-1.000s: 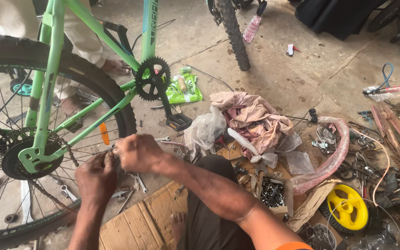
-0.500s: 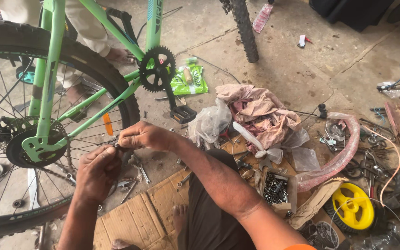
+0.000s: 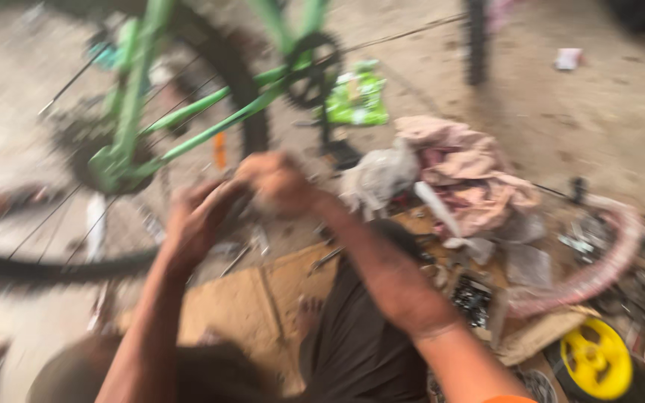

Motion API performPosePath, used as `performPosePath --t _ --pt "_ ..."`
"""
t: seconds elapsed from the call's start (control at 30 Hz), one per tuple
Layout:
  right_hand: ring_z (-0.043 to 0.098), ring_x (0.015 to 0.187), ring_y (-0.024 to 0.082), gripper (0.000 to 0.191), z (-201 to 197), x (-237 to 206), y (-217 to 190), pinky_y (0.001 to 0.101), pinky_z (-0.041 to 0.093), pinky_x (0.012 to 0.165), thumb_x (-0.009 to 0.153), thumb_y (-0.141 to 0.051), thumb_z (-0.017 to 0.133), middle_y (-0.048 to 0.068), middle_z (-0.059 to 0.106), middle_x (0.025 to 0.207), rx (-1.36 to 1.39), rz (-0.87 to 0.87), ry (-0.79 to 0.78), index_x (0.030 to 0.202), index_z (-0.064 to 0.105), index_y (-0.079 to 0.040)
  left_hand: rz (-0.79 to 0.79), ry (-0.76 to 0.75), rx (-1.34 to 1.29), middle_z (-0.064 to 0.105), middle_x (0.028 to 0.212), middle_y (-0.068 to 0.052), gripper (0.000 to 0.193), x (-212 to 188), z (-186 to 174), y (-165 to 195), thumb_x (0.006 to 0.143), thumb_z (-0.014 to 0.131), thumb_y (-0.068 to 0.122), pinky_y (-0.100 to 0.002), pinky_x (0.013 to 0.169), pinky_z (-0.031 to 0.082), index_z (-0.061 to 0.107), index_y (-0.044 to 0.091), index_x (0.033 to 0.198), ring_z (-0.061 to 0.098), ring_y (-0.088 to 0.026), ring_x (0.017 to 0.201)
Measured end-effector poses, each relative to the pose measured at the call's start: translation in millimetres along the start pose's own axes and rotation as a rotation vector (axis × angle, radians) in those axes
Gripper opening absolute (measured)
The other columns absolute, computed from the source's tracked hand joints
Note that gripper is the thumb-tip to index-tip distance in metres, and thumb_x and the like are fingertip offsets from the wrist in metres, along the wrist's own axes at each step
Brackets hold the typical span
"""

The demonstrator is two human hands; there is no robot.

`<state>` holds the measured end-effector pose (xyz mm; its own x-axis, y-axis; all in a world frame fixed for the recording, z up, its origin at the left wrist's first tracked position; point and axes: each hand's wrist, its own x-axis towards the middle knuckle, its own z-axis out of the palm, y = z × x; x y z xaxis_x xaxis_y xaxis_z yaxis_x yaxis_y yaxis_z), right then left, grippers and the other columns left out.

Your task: The person sits on a cardboard sheet on the floor and repairs a bicycle chain. They use pliers and a wrench to manipulate the chain links and connect the chain to the bicycle's rear wheel and crankset.

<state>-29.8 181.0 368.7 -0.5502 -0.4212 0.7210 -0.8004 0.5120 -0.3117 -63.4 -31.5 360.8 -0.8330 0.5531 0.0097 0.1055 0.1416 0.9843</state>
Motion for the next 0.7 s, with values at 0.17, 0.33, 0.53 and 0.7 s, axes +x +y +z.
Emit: performPosePath --t 0.17,0.33,0.53,0.7 --pt "0.067 0.080 0.025 0.018 -2.4 -8.4 11.8 0.0361 0.054 0.073 0.101 -0.018 0.065 0.011 0.071 0.085 0.395 0.694 -0.092 0.096 0.072 -0.003 0.069 0.088 0.006 0.066 0.085 -0.008 0.025 2.6 16.4 -7.1 0.105 0.063 0.022 -0.034 0.069 0.047 0.072 -0.002 0.106 0.060 -0.016 0.075" --pt "0.069 0.082 0.015 0.016 -7.4 -0.4 0.3 0.0333 0.054 0.074 0.100 -0.020 0.065 0.009 0.072 0.089 0.195 0.595 -0.114 0.099 0.072 -0.005 0.107 0.163 0.304 0.073 0.088 -0.010 0.025 -2.0 22.9 0.8 0.102 0.062 0.023 -0.034 0.072 0.054 0.074 0.003 0.110 0.068 -0.014 0.078" --pt "0.063 0.077 0.016 0.020 -29.5 -2.0 -2.2 0.0331 0.051 0.072 0.102 -0.022 0.065 0.007 0.068 0.083 0.322 0.605 -0.236 0.101 0.071 -0.003 0.152 0.020 0.068 0.063 0.083 -0.009 0.030 -7.1 14.8 11.3 0.102 0.059 0.021 -0.032 0.067 0.049 0.070 -0.003 0.116 0.058 -0.015 0.075" --pt "0.059 0.077 0.011 0.024 -33.4 -5.3 -4.8 0.0294 0.049 0.070 0.105 -0.026 0.061 0.003 0.064 0.083 0.431 0.676 -0.262 0.105 0.071 -0.005 0.133 -0.007 0.124 0.064 0.080 -0.007 0.030 -10.0 10.7 19.0 0.101 0.059 0.021 -0.032 0.067 0.050 0.071 -0.004 0.112 0.060 -0.014 0.074"
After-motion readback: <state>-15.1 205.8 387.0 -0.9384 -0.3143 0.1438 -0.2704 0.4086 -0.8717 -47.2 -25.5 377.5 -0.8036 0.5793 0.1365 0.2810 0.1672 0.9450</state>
